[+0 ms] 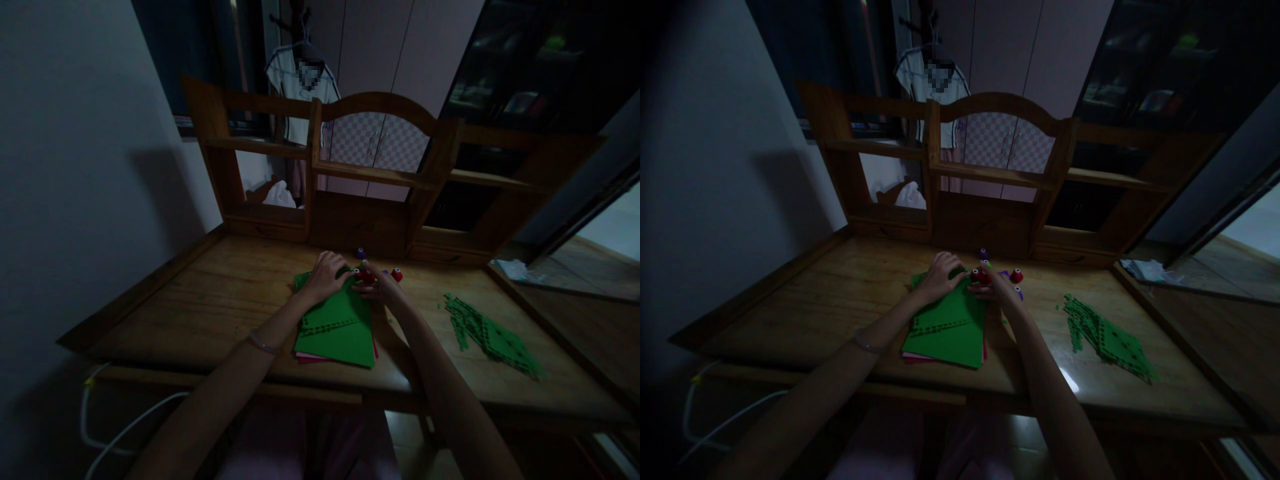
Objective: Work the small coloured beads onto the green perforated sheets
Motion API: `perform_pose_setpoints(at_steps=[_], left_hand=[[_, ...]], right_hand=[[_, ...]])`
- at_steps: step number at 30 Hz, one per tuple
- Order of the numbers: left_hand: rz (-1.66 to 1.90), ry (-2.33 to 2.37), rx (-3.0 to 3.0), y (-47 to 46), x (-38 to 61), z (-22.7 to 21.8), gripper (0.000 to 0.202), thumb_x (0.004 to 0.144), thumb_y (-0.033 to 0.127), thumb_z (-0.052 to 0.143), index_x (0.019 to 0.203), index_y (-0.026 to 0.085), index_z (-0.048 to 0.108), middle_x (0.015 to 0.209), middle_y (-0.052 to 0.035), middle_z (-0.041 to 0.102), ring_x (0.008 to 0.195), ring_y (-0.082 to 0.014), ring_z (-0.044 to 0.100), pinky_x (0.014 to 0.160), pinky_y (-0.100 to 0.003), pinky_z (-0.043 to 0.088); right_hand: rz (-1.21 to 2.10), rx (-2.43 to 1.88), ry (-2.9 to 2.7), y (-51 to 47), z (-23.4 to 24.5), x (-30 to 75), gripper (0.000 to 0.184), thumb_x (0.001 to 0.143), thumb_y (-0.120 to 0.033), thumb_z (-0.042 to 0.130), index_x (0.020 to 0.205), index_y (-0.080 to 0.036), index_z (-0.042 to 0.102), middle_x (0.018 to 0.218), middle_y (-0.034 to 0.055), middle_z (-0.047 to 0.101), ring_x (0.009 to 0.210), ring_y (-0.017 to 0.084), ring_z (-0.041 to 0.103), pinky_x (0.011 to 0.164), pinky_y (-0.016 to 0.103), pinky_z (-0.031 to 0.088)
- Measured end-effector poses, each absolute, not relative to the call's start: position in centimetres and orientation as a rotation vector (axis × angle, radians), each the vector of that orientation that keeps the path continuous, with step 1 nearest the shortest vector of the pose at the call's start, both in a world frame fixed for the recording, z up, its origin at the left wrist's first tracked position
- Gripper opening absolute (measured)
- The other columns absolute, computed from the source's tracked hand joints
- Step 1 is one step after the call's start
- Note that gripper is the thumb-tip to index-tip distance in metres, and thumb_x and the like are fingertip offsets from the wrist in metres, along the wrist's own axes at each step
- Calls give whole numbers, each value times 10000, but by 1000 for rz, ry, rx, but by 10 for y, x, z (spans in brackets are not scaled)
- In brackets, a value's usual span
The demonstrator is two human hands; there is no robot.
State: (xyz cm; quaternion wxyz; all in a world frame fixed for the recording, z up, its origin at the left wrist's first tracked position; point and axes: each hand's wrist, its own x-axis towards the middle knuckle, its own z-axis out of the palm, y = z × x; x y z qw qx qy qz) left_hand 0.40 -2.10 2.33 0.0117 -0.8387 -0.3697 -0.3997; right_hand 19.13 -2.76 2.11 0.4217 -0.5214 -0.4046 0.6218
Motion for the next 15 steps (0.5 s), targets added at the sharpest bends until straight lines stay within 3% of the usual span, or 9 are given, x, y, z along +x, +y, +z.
perform_pose_setpoints(at_steps=[15], left_hand=[[-1223,-1165,-2605,-21,4,23,154,836,352,560,846,200,585,874,-31,587,912,-201,479,883,-389,349]], right_hand=[[1554,-1317,-998,-26,19,192,481,745,-525,610,1081,-181,600,893,115,699,758,265,683,633,366,545]])
